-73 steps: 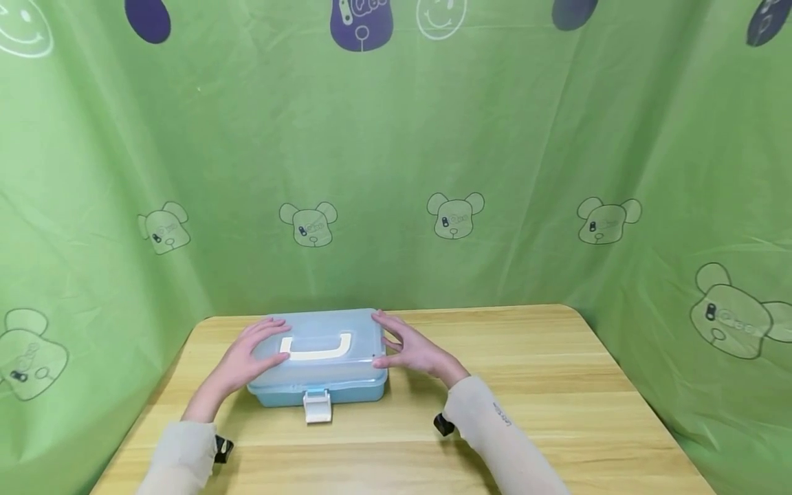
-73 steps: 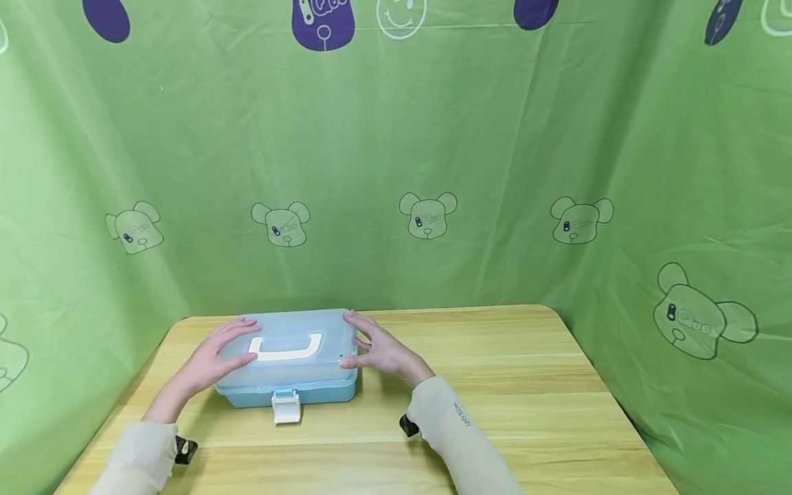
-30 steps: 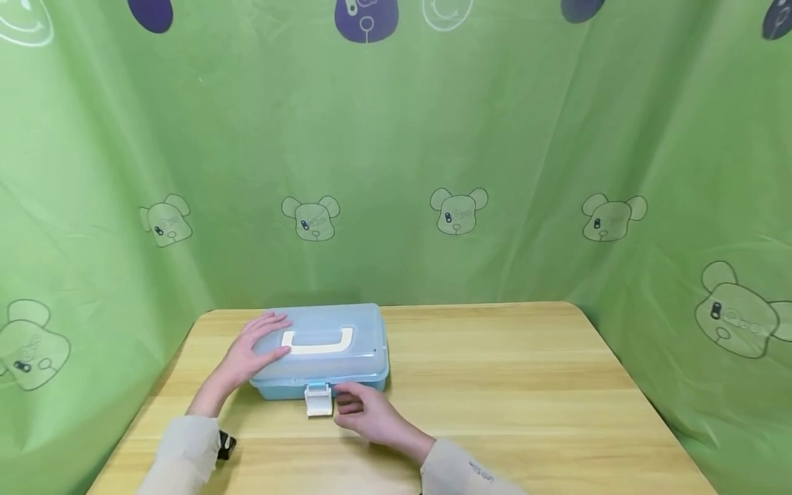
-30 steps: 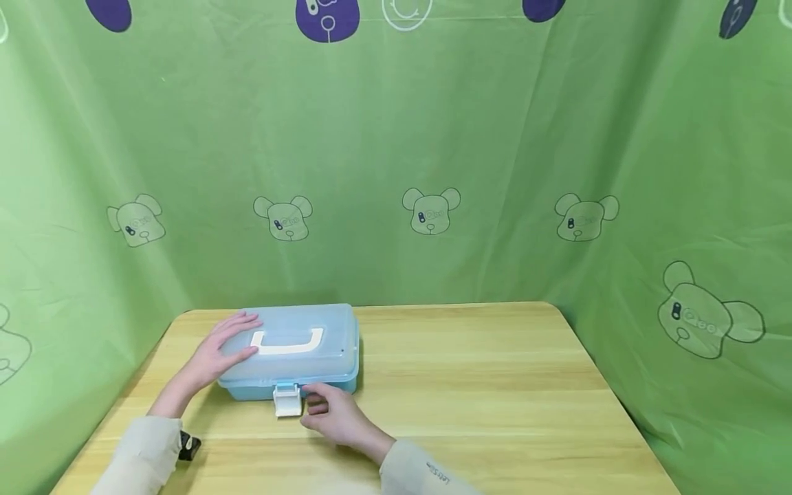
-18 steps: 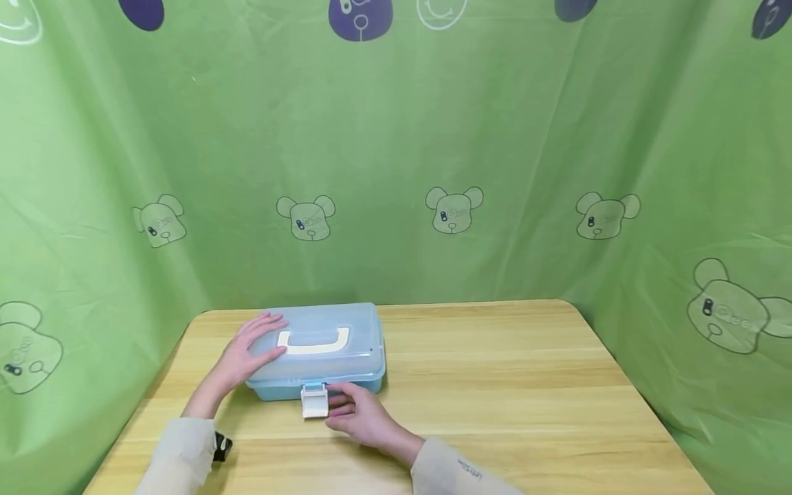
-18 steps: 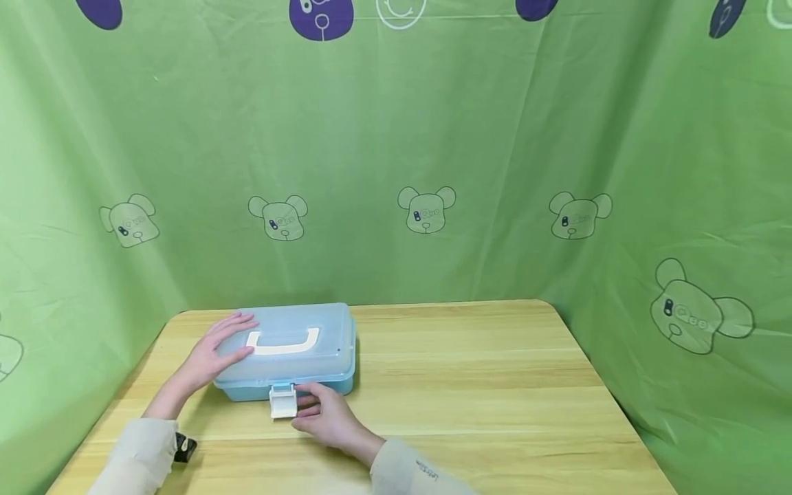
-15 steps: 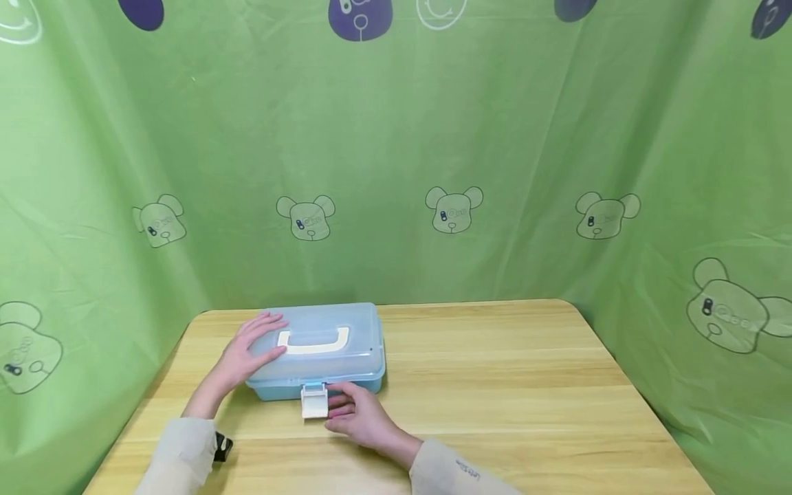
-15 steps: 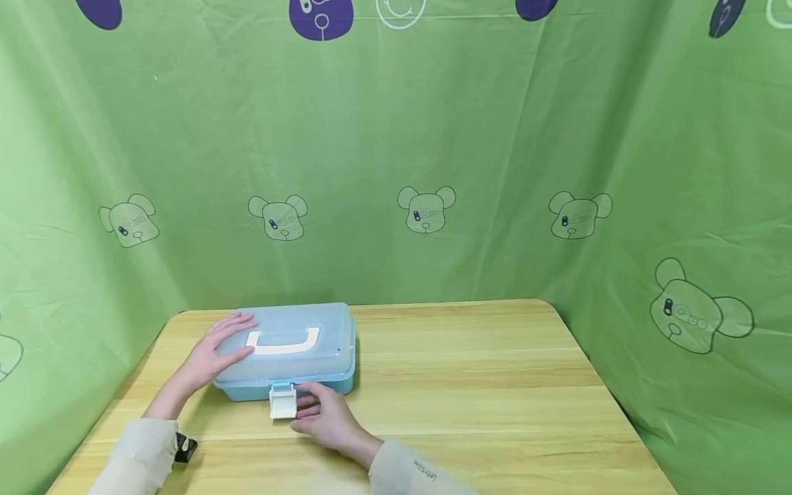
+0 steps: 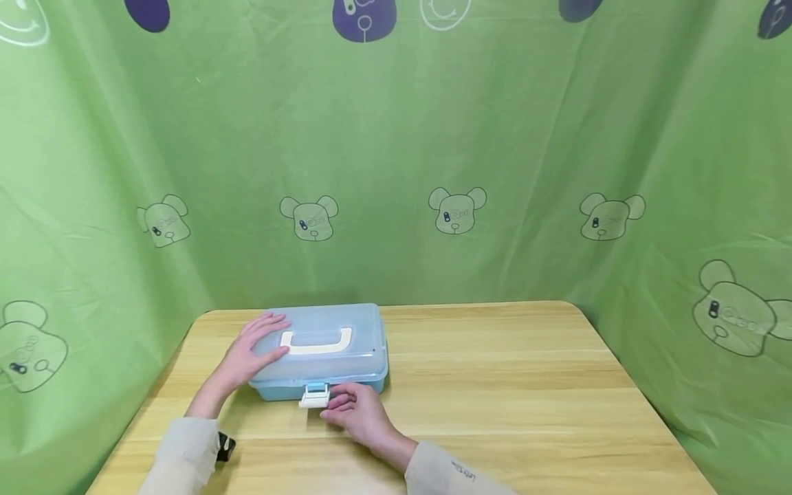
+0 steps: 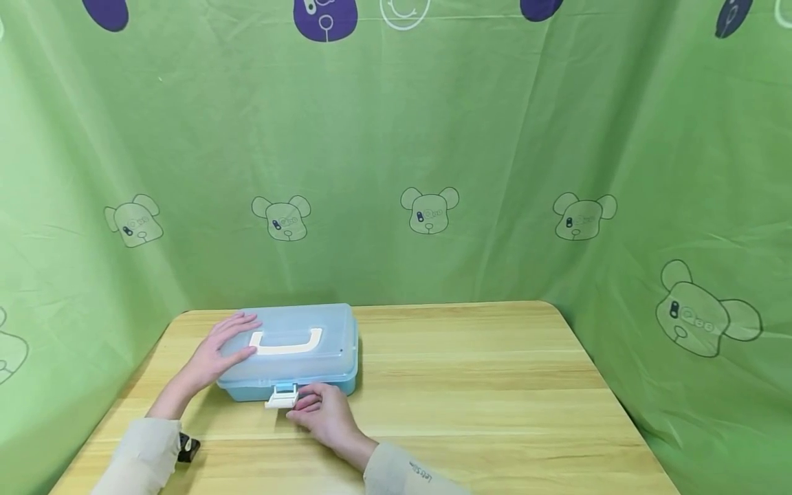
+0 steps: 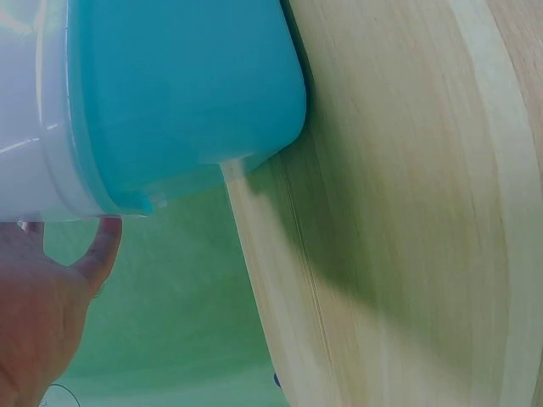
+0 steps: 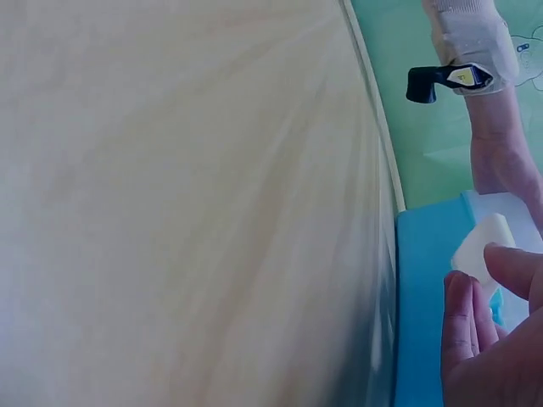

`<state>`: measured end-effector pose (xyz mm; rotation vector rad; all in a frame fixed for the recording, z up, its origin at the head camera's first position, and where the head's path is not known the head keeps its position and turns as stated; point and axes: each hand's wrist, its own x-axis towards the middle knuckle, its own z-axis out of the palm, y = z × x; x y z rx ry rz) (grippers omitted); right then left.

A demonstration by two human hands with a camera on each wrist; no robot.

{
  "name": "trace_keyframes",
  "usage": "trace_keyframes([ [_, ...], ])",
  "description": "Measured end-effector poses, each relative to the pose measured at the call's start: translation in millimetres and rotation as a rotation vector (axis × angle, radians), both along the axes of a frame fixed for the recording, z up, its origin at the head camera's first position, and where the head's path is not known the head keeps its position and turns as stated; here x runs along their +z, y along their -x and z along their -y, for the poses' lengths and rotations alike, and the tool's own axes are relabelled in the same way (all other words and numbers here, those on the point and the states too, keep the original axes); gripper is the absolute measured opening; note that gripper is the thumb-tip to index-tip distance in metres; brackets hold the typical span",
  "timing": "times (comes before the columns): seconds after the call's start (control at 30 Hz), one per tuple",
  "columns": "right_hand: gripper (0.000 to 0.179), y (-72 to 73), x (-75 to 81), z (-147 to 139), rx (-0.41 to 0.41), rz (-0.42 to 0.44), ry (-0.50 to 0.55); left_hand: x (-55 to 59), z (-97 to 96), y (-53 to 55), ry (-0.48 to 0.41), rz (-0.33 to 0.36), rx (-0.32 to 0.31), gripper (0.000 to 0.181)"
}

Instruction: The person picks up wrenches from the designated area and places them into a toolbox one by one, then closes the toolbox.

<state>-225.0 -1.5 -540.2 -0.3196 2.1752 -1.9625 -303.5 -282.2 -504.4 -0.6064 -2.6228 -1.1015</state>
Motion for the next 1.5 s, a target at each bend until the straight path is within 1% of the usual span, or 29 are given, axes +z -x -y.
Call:
trace_keyframes([
  [0.1,0.035,1.9,0.6,0.5,0.002,-0.039,-0.043,-0.6,-0.1,-0.2,0.002,-0.003,-0.002,0.053],
  [0.3,0.018,8.3,2.0,-1.0,0.001,-0.245,-0.228,-1.4,-0.1,0.1,0.003,-0.002,0.003,0.052],
  [0.43,0.01,11.6,6.3,-2.4,-0.004,-0.349,-0.298,-0.8,-0.4,0.6,0.013,0.001,0.006,0.052],
  [0.53,0.009,13.6,8.4,-2.5,0.0,-0.437,-0.362,0.0,-0.6,0.4,0.016,0.002,0.008,0.052],
  [0.63,0.013,15.2,9.5,-2.7,-0.012,-0.559,-0.464,0.5,-1.2,-0.3,0.012,0.003,0.007,0.052],
  [0.83,0.032,16.1,12.0,-3.4,-0.1,-0.876,-0.676,0.5,-2.2,-0.4,0.008,-0.007,0.004,0.051],
  [1.0,0.052,18.6,14.3,-1.6,-0.175,-1.11,-0.807,-1.0,-1.8,1.4,0.006,-0.025,0.008,0.051],
  [1.1,0.061,21.9,15.3,-1.0,-0.218,-1.21,-0.86,-1.0,-1.9,2.4,0.004,-0.029,0.004,0.051],
  [1.17,0.062,24.6,15.2,-1.3,-0.217,-1.251,-0.871,-0.5,-1.8,2.4,0.007,-0.027,0.0,0.051],
  [1.23,0.06,27.5,14.7,-1.6,-0.188,-1.27,-0.858,-0.6,-1.9,2.0,0.007,-0.024,0.0,0.051],
  [1.37,0.045,33.0,13.0,-2.6,-0.12,-1.262,-0.837,-0.8,-1.2,1.2,0.003,-0.014,0.005,0.05],
  [1.5,0.035,36.7,12.6,-4.1,-0.09,-1.246,-0.849,-0.9,-1.1,1.5,-0.006,-0.006,0.006,0.051],
])
